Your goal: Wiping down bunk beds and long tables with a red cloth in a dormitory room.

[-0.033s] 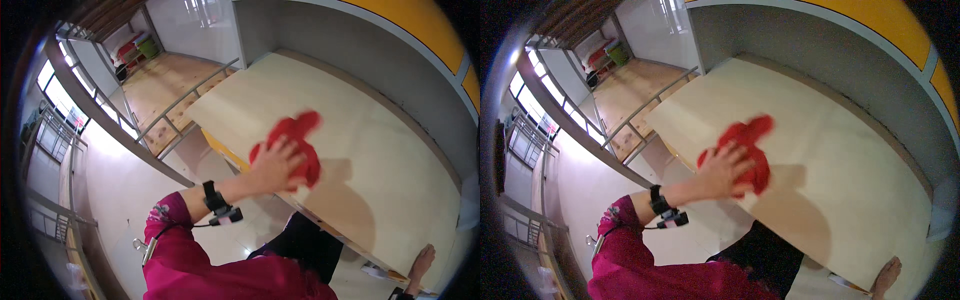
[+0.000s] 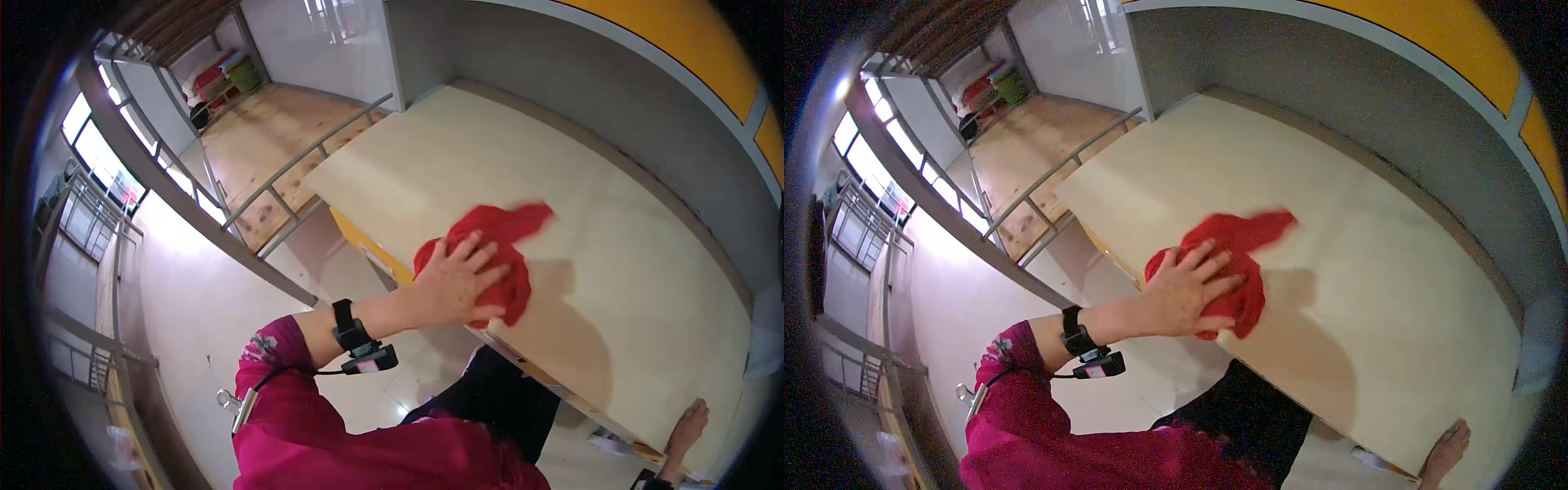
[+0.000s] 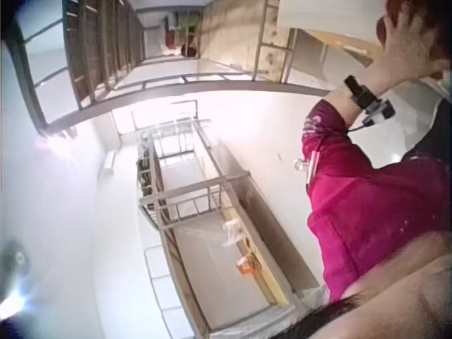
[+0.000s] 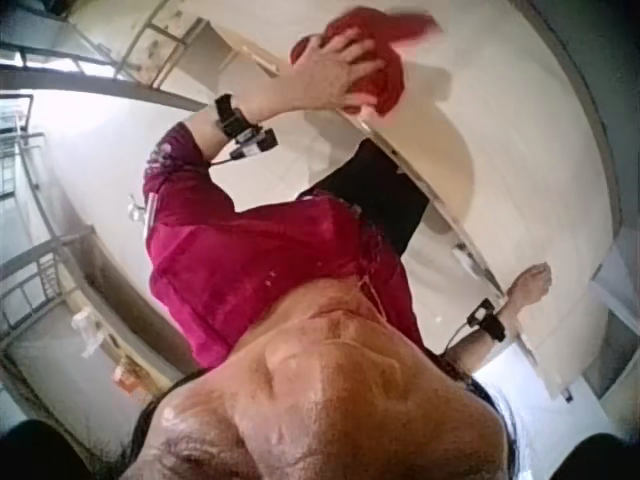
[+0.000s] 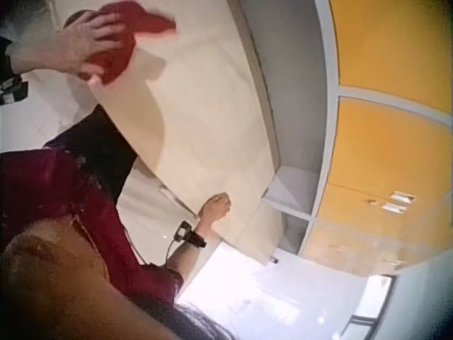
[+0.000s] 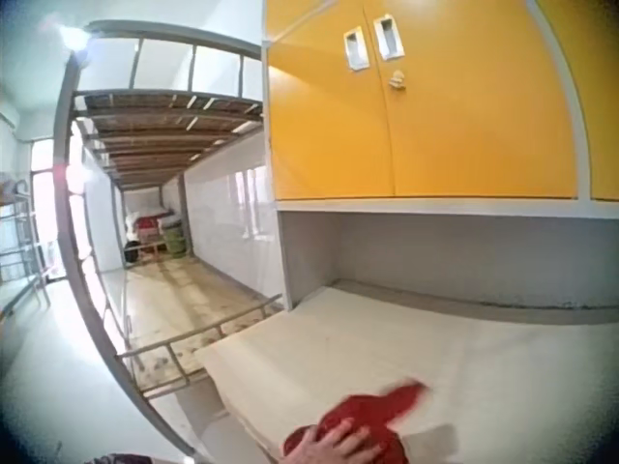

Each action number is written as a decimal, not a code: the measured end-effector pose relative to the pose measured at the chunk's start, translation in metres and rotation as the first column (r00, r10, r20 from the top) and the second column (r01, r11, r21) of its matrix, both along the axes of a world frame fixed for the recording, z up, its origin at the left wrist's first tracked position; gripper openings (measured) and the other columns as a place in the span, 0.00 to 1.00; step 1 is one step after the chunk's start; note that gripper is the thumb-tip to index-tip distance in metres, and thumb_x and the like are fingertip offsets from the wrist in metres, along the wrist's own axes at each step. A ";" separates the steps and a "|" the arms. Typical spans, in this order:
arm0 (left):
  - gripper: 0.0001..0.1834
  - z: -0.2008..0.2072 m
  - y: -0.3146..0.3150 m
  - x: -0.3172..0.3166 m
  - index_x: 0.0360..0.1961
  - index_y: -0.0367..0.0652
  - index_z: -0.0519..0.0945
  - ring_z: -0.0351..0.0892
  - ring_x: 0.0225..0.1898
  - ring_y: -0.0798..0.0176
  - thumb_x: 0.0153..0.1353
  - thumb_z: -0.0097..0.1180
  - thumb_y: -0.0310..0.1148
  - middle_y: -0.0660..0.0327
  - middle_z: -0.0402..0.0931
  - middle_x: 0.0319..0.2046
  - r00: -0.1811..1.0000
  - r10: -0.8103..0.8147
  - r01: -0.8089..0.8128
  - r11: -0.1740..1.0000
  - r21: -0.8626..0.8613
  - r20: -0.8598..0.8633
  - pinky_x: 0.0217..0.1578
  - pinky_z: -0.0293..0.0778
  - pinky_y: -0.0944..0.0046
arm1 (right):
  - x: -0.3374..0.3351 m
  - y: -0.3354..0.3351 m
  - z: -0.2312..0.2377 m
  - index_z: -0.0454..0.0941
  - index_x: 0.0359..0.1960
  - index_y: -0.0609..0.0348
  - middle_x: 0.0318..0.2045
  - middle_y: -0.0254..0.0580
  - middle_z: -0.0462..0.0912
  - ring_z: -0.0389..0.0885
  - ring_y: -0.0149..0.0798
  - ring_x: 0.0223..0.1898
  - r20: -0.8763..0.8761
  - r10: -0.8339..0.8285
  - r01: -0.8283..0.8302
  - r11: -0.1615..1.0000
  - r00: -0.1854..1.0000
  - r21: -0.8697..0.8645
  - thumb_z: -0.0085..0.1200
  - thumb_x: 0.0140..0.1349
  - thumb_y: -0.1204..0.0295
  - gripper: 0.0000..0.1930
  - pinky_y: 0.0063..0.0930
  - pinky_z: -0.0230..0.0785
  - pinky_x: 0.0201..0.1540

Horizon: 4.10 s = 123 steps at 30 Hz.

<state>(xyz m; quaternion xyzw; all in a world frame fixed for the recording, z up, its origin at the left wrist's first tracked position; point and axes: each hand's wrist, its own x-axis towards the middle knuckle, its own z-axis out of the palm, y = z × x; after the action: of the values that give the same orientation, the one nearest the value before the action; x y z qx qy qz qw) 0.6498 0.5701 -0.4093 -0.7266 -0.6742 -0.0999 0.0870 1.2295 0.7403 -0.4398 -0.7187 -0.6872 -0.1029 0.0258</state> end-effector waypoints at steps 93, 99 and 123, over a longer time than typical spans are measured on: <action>0.40 0.011 0.098 0.079 0.63 0.53 0.56 0.45 0.65 0.45 0.54 0.39 0.65 0.52 0.50 0.63 0.932 -0.350 0.301 0.892 -0.337 -0.094 0.57 0.47 0.36 | -0.121 -0.064 0.035 0.66 0.52 0.56 0.45 0.40 0.74 0.72 0.32 0.47 -0.557 0.565 -0.542 0.809 0.609 0.228 0.51 0.54 0.79 0.21 0.23 0.61 0.49; 0.40 0.009 0.182 0.004 0.61 0.48 0.59 0.45 0.64 0.44 0.55 0.38 0.65 0.50 0.50 0.63 0.960 0.280 -0.273 0.937 -0.217 0.002 0.59 0.44 0.38 | -0.138 -0.062 0.025 0.61 0.56 0.57 0.47 0.41 0.73 0.70 0.31 0.49 -0.941 0.334 -0.379 0.879 0.059 0.289 0.49 0.56 0.79 0.24 0.23 0.60 0.50; 0.42 0.010 0.235 0.076 0.63 0.50 0.55 0.42 0.66 0.45 0.55 0.32 0.68 0.51 0.49 0.64 0.975 0.206 -0.221 0.946 -0.238 -0.086 0.58 0.46 0.36 | -0.140 -0.065 0.017 0.65 0.53 0.54 0.44 0.40 0.75 0.72 0.31 0.47 -0.929 0.337 -0.151 0.937 0.155 0.315 0.46 0.56 0.79 0.21 0.24 0.61 0.50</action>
<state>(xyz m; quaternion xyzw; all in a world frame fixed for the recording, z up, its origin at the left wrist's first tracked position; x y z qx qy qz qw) 0.7262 0.8055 -0.3990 -0.6572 -0.7530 0.0162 0.0266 1.0900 0.6750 -0.4227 -0.4956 -0.6116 0.3283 0.5220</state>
